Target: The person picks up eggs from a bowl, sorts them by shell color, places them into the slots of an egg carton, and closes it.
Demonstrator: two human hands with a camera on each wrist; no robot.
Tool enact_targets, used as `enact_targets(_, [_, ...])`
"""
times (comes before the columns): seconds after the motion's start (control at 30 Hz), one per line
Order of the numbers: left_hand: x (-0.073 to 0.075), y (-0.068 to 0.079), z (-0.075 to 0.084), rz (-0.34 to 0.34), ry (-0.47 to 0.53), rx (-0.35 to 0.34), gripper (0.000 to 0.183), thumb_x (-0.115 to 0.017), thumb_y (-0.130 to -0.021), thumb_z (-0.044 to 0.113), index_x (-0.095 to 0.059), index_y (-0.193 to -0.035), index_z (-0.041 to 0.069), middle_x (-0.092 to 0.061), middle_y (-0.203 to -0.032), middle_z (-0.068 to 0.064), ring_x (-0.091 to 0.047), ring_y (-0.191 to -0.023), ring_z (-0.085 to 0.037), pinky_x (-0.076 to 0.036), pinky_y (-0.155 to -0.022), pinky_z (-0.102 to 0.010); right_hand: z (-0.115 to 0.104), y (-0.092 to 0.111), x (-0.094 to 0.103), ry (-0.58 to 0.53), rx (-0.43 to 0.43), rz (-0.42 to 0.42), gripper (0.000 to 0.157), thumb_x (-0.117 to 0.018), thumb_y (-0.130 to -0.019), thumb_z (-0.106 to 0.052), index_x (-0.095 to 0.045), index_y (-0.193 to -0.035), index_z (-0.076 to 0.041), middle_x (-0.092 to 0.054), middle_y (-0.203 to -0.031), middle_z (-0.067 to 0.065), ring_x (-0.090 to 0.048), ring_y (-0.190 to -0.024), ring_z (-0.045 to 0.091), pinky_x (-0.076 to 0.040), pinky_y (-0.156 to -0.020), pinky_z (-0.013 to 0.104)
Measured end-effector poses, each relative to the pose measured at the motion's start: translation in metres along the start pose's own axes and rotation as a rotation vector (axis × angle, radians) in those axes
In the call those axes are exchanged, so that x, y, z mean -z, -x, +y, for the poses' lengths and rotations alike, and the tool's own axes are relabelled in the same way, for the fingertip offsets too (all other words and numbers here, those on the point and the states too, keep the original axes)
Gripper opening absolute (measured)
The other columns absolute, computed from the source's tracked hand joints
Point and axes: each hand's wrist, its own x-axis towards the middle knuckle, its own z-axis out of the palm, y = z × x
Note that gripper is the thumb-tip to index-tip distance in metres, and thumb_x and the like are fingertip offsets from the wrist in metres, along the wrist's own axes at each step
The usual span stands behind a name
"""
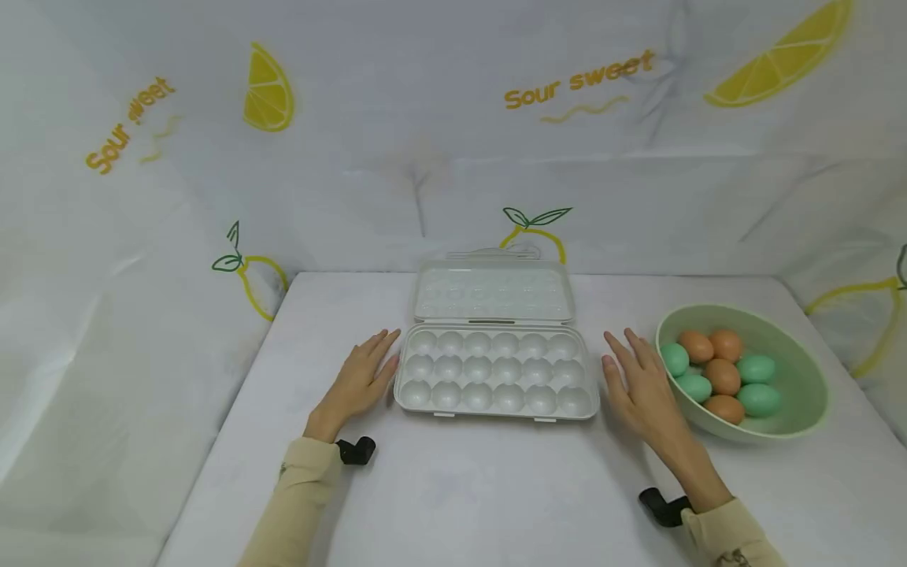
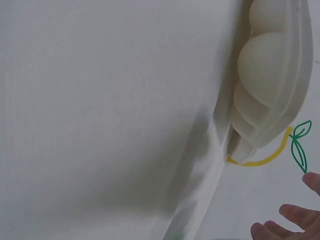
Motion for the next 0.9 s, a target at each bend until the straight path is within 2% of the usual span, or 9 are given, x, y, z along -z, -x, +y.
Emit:
enact_targets(0.1, [-0.004, 0.001, -0.007, -0.042, 0.054, -0.016, 0.054, -0.043, -0.110, 0.033, -0.038, -0.158, 0.011, -0.038, -0.162, -0.025, -0.035, -0.152, -0.045, -0.021, -0.126, -0.068, 0.001, -0.002, 0.005, -0.058, 0.029, 0.028, 0.043, -0.051, -0.107, -0.020, -0.054, -0.144, 0.002, -0.043, -0.151, 0.037, -0.040, -0.138, 0.060, -0.037, -0.106, 0.076])
enact_targets(0.17, [-0.005, 0.003, -0.011, -0.059, 0.084, -0.012, 0.055, -0.042, -0.110, 0.035, -0.037, -0.159, 0.012, -0.038, -0.162, -0.024, -0.034, -0.152, -0.044, -0.021, -0.127, -0.066, 0.003, -0.005, 0.009, -0.106, 0.047, 0.047, 0.042, -0.054, -0.105, -0.017, -0.055, -0.143, 0.001, -0.047, -0.149, 0.035, -0.047, -0.135, 0.053, -0.048, -0.113, 0.054])
enact_targets(0.23, [-0.005, 0.006, -0.014, -0.064, 0.099, -0.011, 0.055, -0.043, -0.110, 0.036, -0.036, -0.160, 0.012, -0.038, -0.163, -0.023, -0.033, -0.153, -0.044, -0.022, -0.127, -0.066, 0.005, -0.008, 0.013, -0.166, 0.060, 0.073, 0.040, -0.057, -0.103, -0.011, -0.057, -0.141, 0.002, -0.052, -0.145, 0.031, -0.053, -0.134, 0.039, -0.053, -0.110, 0.027])
enact_targets(0.33, [-0.005, 0.009, -0.017, -0.071, 0.143, -0.004, 0.057, -0.046, -0.109, 0.036, -0.034, -0.160, 0.014, -0.038, -0.163, -0.021, -0.033, -0.153, -0.043, -0.025, -0.126, -0.066, 0.008, -0.013, 0.022, -0.286, 0.061, 0.121, 0.038, -0.059, -0.100, -0.003, -0.060, -0.138, 0.004, -0.061, -0.139, 0.019, -0.057, -0.129, 0.007, -0.043, -0.096, -0.003])
enact_targets(0.43, [-0.007, 0.009, -0.020, -0.089, 0.186, -0.007, 0.057, -0.045, -0.109, 0.035, -0.032, -0.162, 0.015, -0.036, -0.165, -0.018, -0.031, -0.154, -0.043, -0.025, -0.126, -0.065, 0.013, -0.018, 0.036, -0.392, 0.015, 0.170, 0.036, -0.058, -0.100, 0.001, -0.060, -0.135, 0.007, -0.067, -0.130, -0.007, -0.055, -0.120, -0.015, -0.048, -0.089, -0.003])
enact_targets(0.53, [-0.010, 0.006, -0.020, -0.101, 0.231, -0.003, 0.057, -0.043, -0.110, 0.035, -0.030, -0.162, 0.016, -0.035, -0.166, -0.016, -0.028, -0.155, -0.044, -0.021, -0.128, -0.065, 0.022, -0.022, 0.053, -0.508, -0.057, 0.171, 0.035, -0.056, -0.102, -0.001, -0.059, -0.137, 0.005, -0.064, -0.123, -0.025, -0.060, -0.113, -0.014, -0.050, -0.086, -0.001])
enact_targets(0.6, [-0.013, 0.005, -0.018, -0.093, 0.238, -0.007, 0.057, -0.042, -0.110, 0.034, -0.030, -0.162, 0.016, -0.035, -0.165, -0.017, -0.027, -0.155, -0.046, -0.018, -0.128, -0.065, 0.032, -0.023, 0.063, -0.591, -0.102, 0.170, 0.034, -0.056, -0.102, -0.002, -0.062, -0.136, -0.001, -0.067, -0.118, -0.026, -0.064, -0.108, -0.011, -0.052, -0.084, 0.001])
enact_targets(0.73, [-0.020, 0.003, -0.016, -0.062, 0.223, -0.022, 0.055, -0.041, -0.110, 0.032, -0.031, -0.162, 0.015, -0.038, -0.163, -0.021, -0.027, -0.154, -0.049, -0.016, -0.129, -0.065, 0.056, -0.021, 0.082, -0.768, -0.154, 0.145, 0.034, -0.059, -0.100, 0.002, -0.068, -0.130, -0.010, -0.073, -0.114, -0.018, -0.066, -0.105, -0.006, -0.052, -0.088, 0.003])
enact_targets(0.9, [-0.026, 0.004, -0.016, -0.030, 0.212, -0.027, 0.054, -0.041, -0.111, 0.031, -0.032, -0.161, 0.015, -0.039, -0.162, -0.022, -0.029, -0.154, -0.047, -0.016, -0.130, -0.063, 0.079, -0.018, 0.100, -0.836, -0.139, 0.050, 0.030, -0.059, -0.097, 0.009, -0.069, -0.123, -0.001, -0.077, -0.110, -0.013, -0.069, -0.103, -0.002, -0.052, -0.090, 0.006])
